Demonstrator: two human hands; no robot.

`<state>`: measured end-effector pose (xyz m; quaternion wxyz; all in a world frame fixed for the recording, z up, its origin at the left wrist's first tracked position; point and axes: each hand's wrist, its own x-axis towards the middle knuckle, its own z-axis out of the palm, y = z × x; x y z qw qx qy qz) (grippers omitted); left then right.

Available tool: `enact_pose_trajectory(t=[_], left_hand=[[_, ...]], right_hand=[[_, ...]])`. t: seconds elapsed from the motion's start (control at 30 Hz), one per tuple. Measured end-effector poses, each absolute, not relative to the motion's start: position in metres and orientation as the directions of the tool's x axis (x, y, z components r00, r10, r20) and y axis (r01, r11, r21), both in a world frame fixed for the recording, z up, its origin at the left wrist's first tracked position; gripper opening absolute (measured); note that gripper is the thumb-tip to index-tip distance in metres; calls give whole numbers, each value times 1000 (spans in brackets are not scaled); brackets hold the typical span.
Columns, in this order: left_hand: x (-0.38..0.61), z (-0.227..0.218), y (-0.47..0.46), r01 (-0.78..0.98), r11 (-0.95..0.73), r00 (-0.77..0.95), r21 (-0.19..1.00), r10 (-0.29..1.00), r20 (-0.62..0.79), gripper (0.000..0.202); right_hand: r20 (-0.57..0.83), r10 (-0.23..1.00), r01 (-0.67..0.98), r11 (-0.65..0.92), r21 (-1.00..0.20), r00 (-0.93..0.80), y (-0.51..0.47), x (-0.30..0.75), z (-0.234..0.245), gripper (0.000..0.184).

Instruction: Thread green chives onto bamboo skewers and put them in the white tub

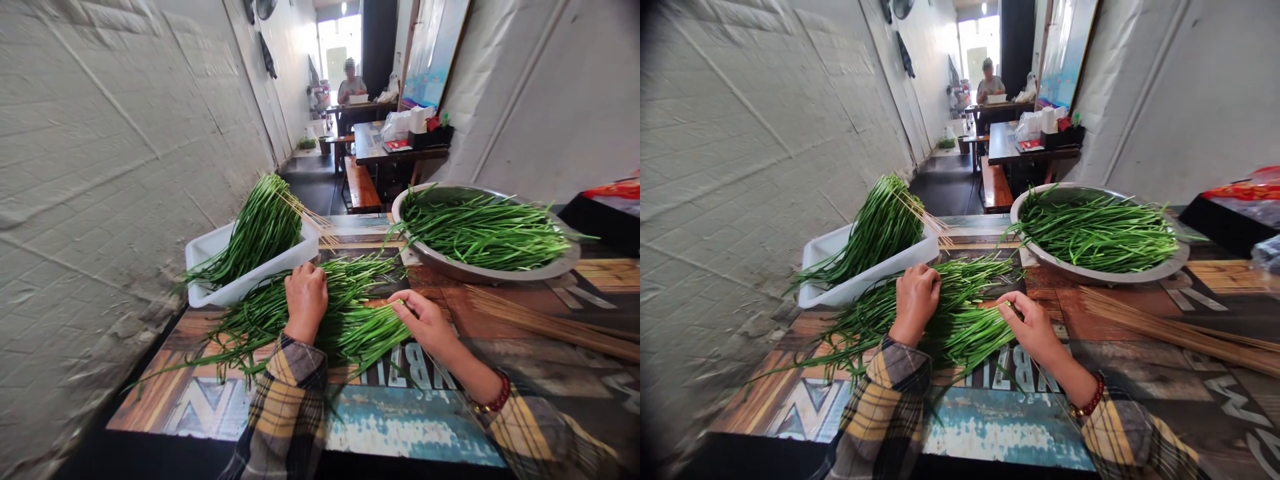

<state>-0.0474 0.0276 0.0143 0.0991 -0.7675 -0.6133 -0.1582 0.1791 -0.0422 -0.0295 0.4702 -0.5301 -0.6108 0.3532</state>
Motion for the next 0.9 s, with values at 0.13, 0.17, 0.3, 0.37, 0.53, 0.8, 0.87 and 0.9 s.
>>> enact_pose_trajectory(t=[0.13,0.17,0.3,0.37,0.53,0.8,0.87,0.9], left_hand=[[-44,16,27,932,-314,206,183,871,445,8],[-41,15,27,895,-357,211,267,867,451,6],[-24,8,25,605,-471,283,642,881,379,11],[-14,4,22,488,-490,346,723,868,355,18],[0,5,13,396,-506,433,766,839,331,13],[4,8,9,338,-493,462,801,829,316,12],[5,8,9,343,-496,465,798,828,314,11],[5,8,9,342,-496,468,798,826,314,10]], right_hand=[[190,982,312,179,-933,7,-42,179,-30,25],[185,983,307,175,-936,4,-43,178,-29,25],[183,983,289,177,-941,-7,-44,177,-25,26],[199,980,293,190,-937,-1,-44,176,-23,25],[240,971,327,223,-918,11,-43,177,-21,23],[243,970,277,227,-934,24,-43,176,-18,22],[244,970,269,229,-935,23,-44,176,-18,22],[243,970,270,228,-935,24,-44,176,-18,22]])
